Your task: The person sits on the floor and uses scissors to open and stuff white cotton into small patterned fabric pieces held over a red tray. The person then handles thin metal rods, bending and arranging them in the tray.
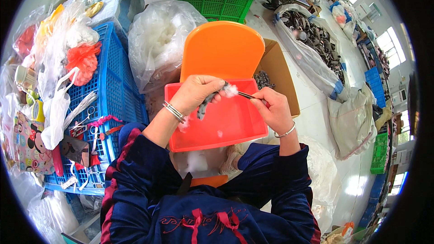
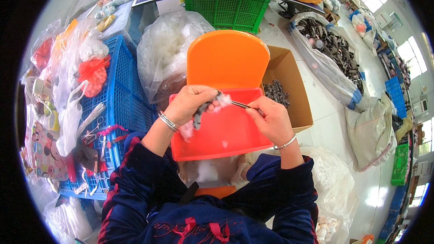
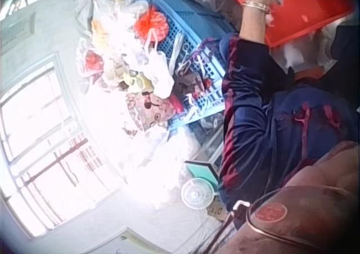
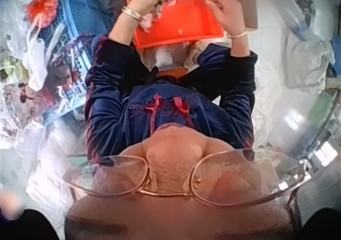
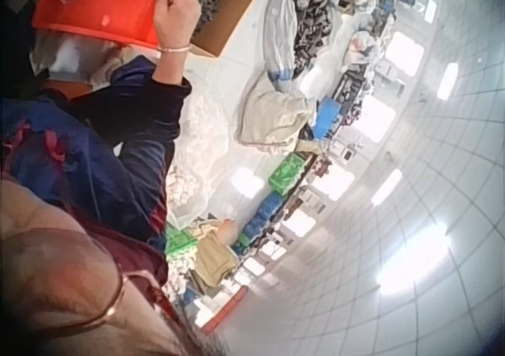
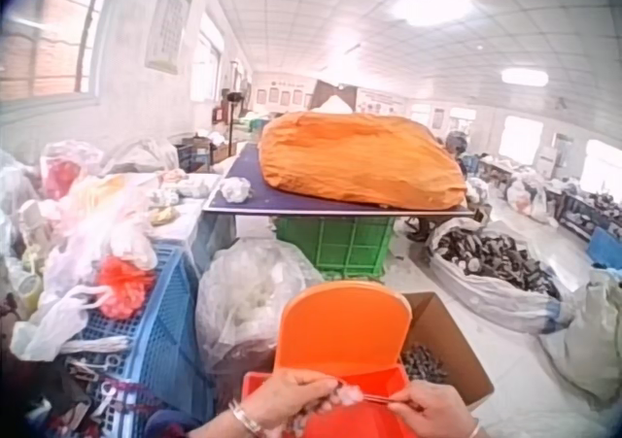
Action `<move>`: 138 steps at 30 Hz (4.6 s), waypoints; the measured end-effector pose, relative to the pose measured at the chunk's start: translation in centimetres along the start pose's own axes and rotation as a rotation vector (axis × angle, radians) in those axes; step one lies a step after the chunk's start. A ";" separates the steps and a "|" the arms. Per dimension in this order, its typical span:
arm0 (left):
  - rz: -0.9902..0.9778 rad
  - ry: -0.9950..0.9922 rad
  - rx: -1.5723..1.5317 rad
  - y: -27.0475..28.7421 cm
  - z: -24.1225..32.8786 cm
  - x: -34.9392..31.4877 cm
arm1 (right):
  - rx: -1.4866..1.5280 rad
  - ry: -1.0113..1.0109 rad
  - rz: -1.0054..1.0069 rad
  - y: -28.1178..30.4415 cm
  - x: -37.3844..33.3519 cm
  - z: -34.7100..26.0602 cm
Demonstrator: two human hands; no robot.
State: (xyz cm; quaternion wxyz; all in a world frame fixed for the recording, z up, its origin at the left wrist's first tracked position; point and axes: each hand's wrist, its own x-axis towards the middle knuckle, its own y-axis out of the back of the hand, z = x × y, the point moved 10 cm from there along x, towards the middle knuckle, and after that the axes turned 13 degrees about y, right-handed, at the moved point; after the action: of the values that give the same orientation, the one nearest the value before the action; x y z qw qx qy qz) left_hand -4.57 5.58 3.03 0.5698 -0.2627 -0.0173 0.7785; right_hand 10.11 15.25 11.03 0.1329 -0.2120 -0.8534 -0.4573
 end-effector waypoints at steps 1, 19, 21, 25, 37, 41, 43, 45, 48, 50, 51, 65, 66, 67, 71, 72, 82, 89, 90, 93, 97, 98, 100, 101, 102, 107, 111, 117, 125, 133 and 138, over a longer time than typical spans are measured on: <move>-0.008 0.007 0.001 -0.2 -0.2 0.1 | -0.004 -0.004 0.000 -0.1 0.0 0.1; 0.048 -0.055 0.126 -1.3 -0.9 0.4 | 0.054 -0.061 -0.112 -1.4 0.2 0.5; 0.125 -0.027 0.052 -0.1 -0.8 0.3 | 0.006 -0.050 -0.057 0.0 0.1 0.6; 0.140 -0.080 -0.068 1.6 -0.8 1.2 | 0.054 0.020 0.056 1.2 0.2 -0.6; 0.058 -0.060 -0.082 0.3 -0.2 0.5 | -0.060 0.064 0.033 -0.2 0.5 -0.9; 0.051 -0.062 -0.036 0.0 0.1 0.3 | -0.078 0.065 0.039 -0.2 0.6 -1.0; 0.051 -0.064 -0.013 0.0 0.2 0.3 | -0.076 0.047 0.023 -0.4 0.6 -0.9; 0.053 -0.067 0.011 -0.1 0.5 0.1 | -0.074 0.039 0.010 -0.5 0.7 -1.0; 0.023 -0.089 0.091 -0.5 0.0 0.4 | -0.061 0.056 -0.008 -0.8 0.7 -1.3; -0.014 -0.044 0.134 -0.9 -1.2 0.9 | -0.043 0.074 -0.027 -1.5 0.7 -1.4; -0.032 -0.021 0.156 -1.1 -1.6 1.0 | -0.037 0.075 -0.035 -1.8 0.6 -1.4; 0.009 0.047 0.388 0.1 -1.6 0.8 | -0.022 0.022 -0.106 -1.5 0.5 -0.6; 0.018 0.056 0.433 0.2 -1.5 0.8 | -0.033 0.006 -0.083 -1.0 0.4 -0.3; 0.044 0.034 0.343 0.6 -1.0 0.6 | -0.043 -0.010 -0.060 -0.5 0.3 0.1; 0.107 -0.008 0.007 1.4 0.2 0.1 | 0.023 -0.092 0.032 0.6 -0.3 2.1; 0.072 -0.002 -0.078 1.6 -0.4 0.6 | 0.077 -0.084 0.053 0.2 -0.4 2.1; -0.024 -0.017 -0.189 0.3 -0.7 0.5 | 0.071 0.011 0.115 -0.5 0.3 -0.1; 0.035 0.021 -0.047 -0.3 0.0 -0.1 | -0.017 0.031 0.111 0.2 0.3 -0.6; 0.046 0.033 -0.034 -0.3 -0.1 -0.2 | -0.029 0.044 0.102 0.2 0.4 -0.7; 0.037 0.075 0.059 -0.4 -0.2 -0.3 | -0.040 0.066 0.039 0.0 0.4 -1.1; 0.027 0.139 0.314 -0.3 -1.6 0.1 | -0.040 0.101 -0.070 -1.2 0.3 -1.4; -0.006 0.141 0.340 -0.7 -2.0 0.3 | -0.043 0.112 -0.095 -1.8 0.3 -1.5; -0.072 0.142 0.392 -1.5 -3.0 0.5 | -0.049 0.134 -0.145 -2.9 0.1 -1.7; -0.093 0.160 0.372 -1.6 -3.1 0.4 | -0.035 0.123 -0.139 -2.9 0.1 -1.6; -0.113 0.178 0.352 -1.8 -3.1 0.4 | -0.021 0.111 -0.134 -2.9 0.1 -1.5; -0.046 0.182 0.296 -1.0 -2.6 0.3 | -0.016 0.068 -0.131 -2.2 0.3 -1.3; -0.081 0.173 0.349 -0.6 -2.2 0.3 | -0.018 0.042 -0.113 -1.3 0.2 -0.9; -0.119 0.139 0.342 -0.6 -2.1 0.3 | -0.018 0.045 -0.123 -1.0 0.3 -0.8; -0.089 0.186 0.112 -0.7 -2.1 0.4 | 0.259 -0.169 0.063 0.5 -0.9 3.8; -0.223 0.280 0.177 -3.4 -3.7 -0.3 | 0.410 -0.108 0.002 -5.0 0.5 1.0; -0.161 0.098 0.202 -2.1 -0.8 -0.8 | 0.453 -0.241 0.114 -4.5 0.1 4.3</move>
State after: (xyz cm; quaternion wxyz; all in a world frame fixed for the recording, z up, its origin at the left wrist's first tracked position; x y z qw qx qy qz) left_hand -2.26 5.40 3.37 0.6540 -0.2394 0.0682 0.7144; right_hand 7.69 16.71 5.47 0.0998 -0.2776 -0.9304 -0.2176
